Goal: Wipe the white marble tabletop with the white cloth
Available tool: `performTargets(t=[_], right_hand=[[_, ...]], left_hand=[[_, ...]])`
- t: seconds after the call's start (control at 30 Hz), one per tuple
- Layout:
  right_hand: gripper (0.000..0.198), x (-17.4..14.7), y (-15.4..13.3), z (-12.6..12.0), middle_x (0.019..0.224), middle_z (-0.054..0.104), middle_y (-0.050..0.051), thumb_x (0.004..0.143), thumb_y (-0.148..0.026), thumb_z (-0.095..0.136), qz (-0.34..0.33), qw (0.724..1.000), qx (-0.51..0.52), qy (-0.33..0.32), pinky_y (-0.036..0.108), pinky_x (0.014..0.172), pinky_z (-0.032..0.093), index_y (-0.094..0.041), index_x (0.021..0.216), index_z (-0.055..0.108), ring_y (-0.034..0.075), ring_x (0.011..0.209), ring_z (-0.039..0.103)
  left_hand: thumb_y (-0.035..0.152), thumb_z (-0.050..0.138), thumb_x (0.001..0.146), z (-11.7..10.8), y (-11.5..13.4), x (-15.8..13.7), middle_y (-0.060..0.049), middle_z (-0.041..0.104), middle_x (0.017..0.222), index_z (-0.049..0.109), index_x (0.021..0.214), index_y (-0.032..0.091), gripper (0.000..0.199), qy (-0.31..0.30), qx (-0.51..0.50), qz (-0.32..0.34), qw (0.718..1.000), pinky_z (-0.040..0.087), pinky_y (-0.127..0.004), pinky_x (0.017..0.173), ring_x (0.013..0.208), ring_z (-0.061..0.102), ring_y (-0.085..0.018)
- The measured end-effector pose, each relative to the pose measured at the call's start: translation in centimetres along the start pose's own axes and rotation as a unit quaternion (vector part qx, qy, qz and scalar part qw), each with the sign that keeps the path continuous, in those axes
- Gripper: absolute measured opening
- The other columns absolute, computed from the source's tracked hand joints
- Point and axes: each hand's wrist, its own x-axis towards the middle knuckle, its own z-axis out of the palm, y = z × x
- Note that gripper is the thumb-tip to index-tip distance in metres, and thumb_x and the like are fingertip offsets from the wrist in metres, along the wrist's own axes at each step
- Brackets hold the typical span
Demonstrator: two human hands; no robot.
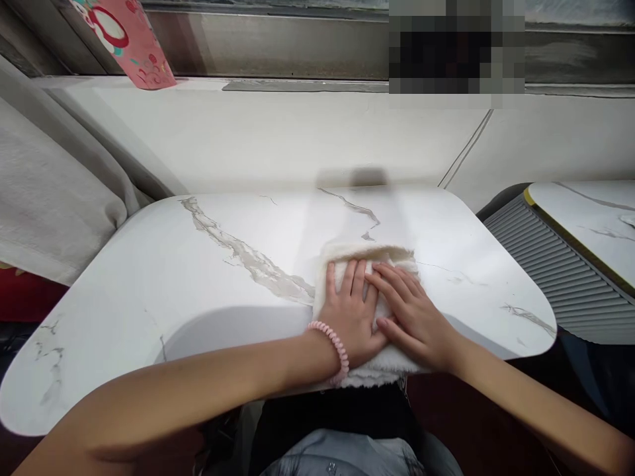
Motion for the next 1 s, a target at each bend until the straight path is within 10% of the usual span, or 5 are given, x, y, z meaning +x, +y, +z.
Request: performTargets(t=[0.53,1.0], right_hand=[[0.058,13.7,13.2,-0.8,0.149,0.045,0.008,0.099,-0.053,0.022,-0.004,0.999,0.027,0.023,0.049,0.115,0.027,-0.023,0.144,0.042,0.027,0.139,0.037],[0.058,15.2,18.5,-1.4,0.142,0.052,0.01,0.098,-0.057,0.028,0.024,0.996,0.045,0.073,0.051,0.111,0.032,-0.022,0.139,0.048,0.029,0.132,0.045]], left_hand=[[0.047,0.028,0.096,-0.4,-7.4,16.2,-0.017,0.025,0.159,0.03,0.15,0.009,0.066,-0.005,0.014,-0.08,0.997,0.002,-0.06,0.119,0.148,0.018,-0.032],[0.047,0.025,0.096,0.3,-7.3,21.8,-0.016,0.03,0.157,0.036,0.148,0.012,0.063,0.002,0.037,-0.07,0.997,0.006,-0.061,0.118,0.146,0.022,-0.03]])
